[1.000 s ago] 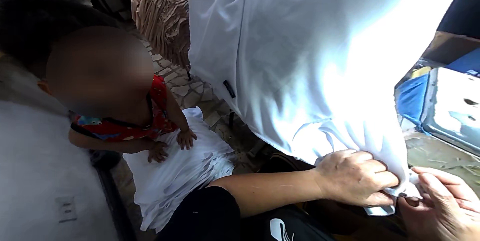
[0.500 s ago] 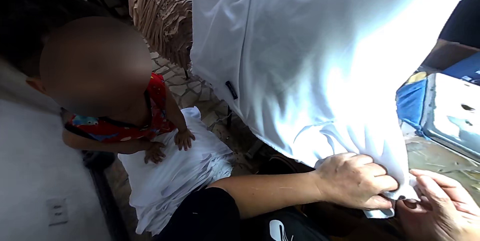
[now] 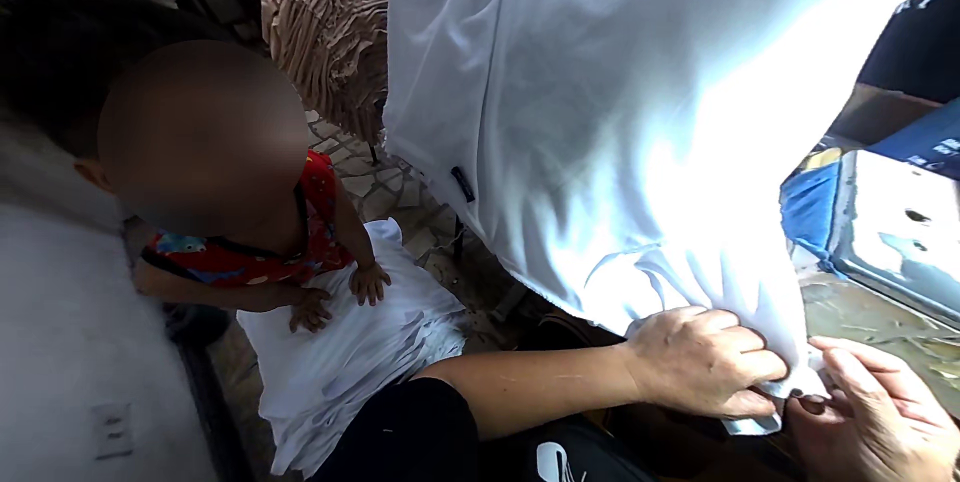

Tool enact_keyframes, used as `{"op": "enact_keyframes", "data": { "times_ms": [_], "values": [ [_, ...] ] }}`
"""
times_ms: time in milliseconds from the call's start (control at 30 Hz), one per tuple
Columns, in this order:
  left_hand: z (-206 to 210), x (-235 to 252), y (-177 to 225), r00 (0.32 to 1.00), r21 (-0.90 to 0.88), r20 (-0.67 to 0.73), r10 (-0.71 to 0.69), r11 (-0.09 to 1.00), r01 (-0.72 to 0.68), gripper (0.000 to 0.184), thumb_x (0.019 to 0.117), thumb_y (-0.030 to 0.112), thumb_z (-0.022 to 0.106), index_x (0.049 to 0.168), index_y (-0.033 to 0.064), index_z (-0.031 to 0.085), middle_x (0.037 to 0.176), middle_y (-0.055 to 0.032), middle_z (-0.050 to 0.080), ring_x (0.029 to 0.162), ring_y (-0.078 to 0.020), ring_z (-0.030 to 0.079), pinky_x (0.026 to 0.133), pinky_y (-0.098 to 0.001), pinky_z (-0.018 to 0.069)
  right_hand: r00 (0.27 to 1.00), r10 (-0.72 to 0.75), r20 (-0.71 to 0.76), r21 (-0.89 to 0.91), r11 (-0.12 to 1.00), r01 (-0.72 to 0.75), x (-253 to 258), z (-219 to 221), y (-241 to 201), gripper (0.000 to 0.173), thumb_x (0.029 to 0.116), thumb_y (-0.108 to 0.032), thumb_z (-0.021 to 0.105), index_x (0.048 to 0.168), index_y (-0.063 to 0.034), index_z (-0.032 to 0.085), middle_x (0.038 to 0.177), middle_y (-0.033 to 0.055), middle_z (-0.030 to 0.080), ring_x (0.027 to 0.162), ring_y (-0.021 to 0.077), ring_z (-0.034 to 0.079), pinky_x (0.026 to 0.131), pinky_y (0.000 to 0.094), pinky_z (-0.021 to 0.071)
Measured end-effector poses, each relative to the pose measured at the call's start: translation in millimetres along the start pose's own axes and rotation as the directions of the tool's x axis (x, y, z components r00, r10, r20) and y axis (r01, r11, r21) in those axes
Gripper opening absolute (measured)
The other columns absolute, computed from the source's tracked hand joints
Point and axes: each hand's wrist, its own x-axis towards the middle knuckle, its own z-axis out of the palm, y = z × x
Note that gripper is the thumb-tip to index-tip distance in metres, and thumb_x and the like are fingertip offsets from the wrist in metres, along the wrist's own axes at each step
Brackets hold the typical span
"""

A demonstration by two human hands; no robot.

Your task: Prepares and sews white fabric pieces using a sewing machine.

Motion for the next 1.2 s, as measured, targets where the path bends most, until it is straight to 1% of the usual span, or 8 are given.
{"op": "enact_keyframes", "data": {
  "times_ms": [167,233,433,667,933,1033,1200],
  "values": [
    [1.9,0.8,2.1,1.0,0.003,-0.011,-0.005,1.0,0.005,0.017,0.0791,0.02,0.077,0.079,0.0036,0.072,0.073,-0.0093,0.066,0.077,-0.0278,0.067,0.067,-0.0407,0.0513,1.0,-0.018,-0.012,0.007,1.0,0.018,-0.7,-1.2,0.5,0.024,0.1026,-0.007,0.051,0.104,-0.0196,0.071,0.079,-0.0178,0.068,0.058,-0.0082,0.056,0.054,0.0079,0.0463],
    [2.5,0.5,1.5,1.0,0.011,-0.007,-0.008,1.0,0.008,0.017,0.0796,0.021,0.076,0.079,0.004,0.072,0.073,-0.0091,0.066,0.077,-0.0275,0.067,0.067,-0.0405,0.051,1.0,-0.018,-0.008,0.015,1.0,0.018,-0.7,-1.0,0.8,0.024,0.1028,-0.008,0.052,0.104,-0.0204,0.072,0.078,-0.0179,0.068,0.058,-0.0081,0.056,0.054,0.0079,0.0466],
    [4.4,-0.4,1.0,1.0,0.039,-0.03,-0.001,0.999,0.002,0.018,0.0797,0.022,0.074,0.077,0.0045,0.071,0.072,-0.0085,0.065,0.075,-0.0266,0.066,0.066,-0.0396,0.0495,1.0,-0.028,0.008,0.068,0.997,0.027,-2.0,-1.4,2.5,0.023,0.1028,-0.008,0.052,0.105,-0.0189,0.072,0.081,-0.0167,0.07,0.058,-0.0076,0.057,0.055,0.008,0.0476],
    [4.0,0.6,2.3,0.999,0.057,-0.047,-0.006,0.998,0.008,0.019,0.0795,0.023,0.074,0.075,0.0047,0.07,0.07,-0.0082,0.065,0.072,-0.0263,0.066,0.063,-0.039,0.0492,0.999,-0.039,0.019,0.092,0.995,0.037,-2.8,-3.0,3.0,0.02,0.1026,-0.011,0.055,0.106,-0.02,0.073,0.083,-0.0167,0.07,0.061,-0.0078,0.057,0.058,0.0079,0.0483],
    [4.6,0.4,2.3,0.998,0.067,-0.067,-0.002,0.998,0.007,0.018,0.081,0.022,0.07,0.075,0.0043,0.071,0.069,-0.0083,0.064,0.071,-0.0257,0.065,0.062,-0.0386,0.048,0.997,-0.076,0.034,0.087,0.994,0.073,-2.4,-3.7,4.7,0.022,0.1028,-0.01,0.054,0.107,-0.0189,0.073,0.091,-0.0152,0.073,0.067,-0.007,0.061,0.063,0.009,0.0508],
    [4.6,0.4,1.9,0.998,0.071,-0.067,-0.001,0.997,0.006,0.018,0.0808,0.022,0.07,0.076,0.0046,0.071,0.069,-0.008,0.065,0.071,-0.0253,0.065,0.062,-0.0383,0.0479,0.997,-0.071,0.032,0.084,0.994,0.068,-2.9,-4.3,5.4,0.022,0.1028,-0.01,0.054,0.108,-0.0191,0.073,0.092,-0.0151,0.073,0.067,-0.0072,0.061,0.062,0.0086,0.0503],
    [5.4,0.4,2.2,0.998,0.061,-0.07,-0.006,0.998,0.011,0.017,0.0808,0.021,0.07,0.076,0.0045,0.071,0.07,-0.0082,0.065,0.072,-0.0261,0.066,0.062,-0.0389,0.0488,0.998,-0.06,0.034,0.08,0.995,0.058,-3.6,-4.5,4.2,0.023,0.103,-0.009,0.053,0.107,-0.0194,0.073,0.09,-0.0155,0.072,0.065,-0.0074,0.059,0.06,0.0083,0.0492]
  ]
}}
